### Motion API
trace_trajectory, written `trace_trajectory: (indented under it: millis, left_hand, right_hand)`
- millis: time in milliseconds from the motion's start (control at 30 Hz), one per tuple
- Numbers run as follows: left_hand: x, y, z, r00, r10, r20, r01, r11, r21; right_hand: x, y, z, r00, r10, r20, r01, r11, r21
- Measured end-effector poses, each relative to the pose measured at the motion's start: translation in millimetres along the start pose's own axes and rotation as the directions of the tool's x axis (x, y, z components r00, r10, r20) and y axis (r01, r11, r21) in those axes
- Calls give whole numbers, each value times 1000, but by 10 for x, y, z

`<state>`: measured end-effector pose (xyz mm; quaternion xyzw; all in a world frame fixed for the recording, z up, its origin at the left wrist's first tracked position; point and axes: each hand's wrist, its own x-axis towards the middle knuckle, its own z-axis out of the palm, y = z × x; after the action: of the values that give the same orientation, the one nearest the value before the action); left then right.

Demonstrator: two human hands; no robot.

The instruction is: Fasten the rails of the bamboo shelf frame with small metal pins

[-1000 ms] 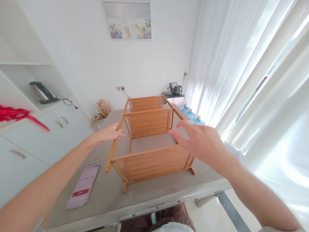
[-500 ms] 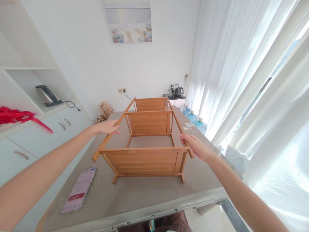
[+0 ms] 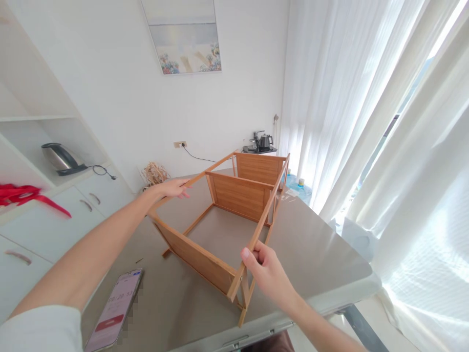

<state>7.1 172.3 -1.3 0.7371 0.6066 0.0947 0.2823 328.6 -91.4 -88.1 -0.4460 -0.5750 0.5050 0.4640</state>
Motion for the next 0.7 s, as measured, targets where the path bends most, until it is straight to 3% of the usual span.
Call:
trace_trajectory:
  millis: [100, 200, 333, 400, 467, 533, 700]
  left_hand:
    - [19, 4, -51, 996, 27, -88, -25, 999, 23]
    - [-130, -133, -274, 975, 24, -222, -17, 999, 33]
    - [-575, -627, -619, 940, -103, -326, 131, 989, 66]
    - [-815, -930, -640, 929, -185, -320, 223, 971, 85]
    - [-998, -1191, -507, 930, -254, -267, 289, 952, 102]
    - [-1107, -1377, -255, 936, -304, -178, 327, 938, 116]
    - [-1215, -1616, 431, 948, -317, -8, 315, 939, 138]
  right_hand:
    - [-43, 44, 161, 999, -53, 0, 52, 994, 101]
    - [-70, 70, 264, 999, -45, 25, 41, 990, 133]
    - [-83, 141, 301, 999, 33, 13, -35, 995, 97]
    - [-79, 182, 304, 999, 49, 10, -50, 993, 102]
    - [-80, 204, 312, 999, 49, 3, -49, 992, 116]
    - [-89, 205, 327, 999, 45, 0, -45, 991, 130]
    - [-92, 176, 348, 999, 42, 31, -47, 984, 173]
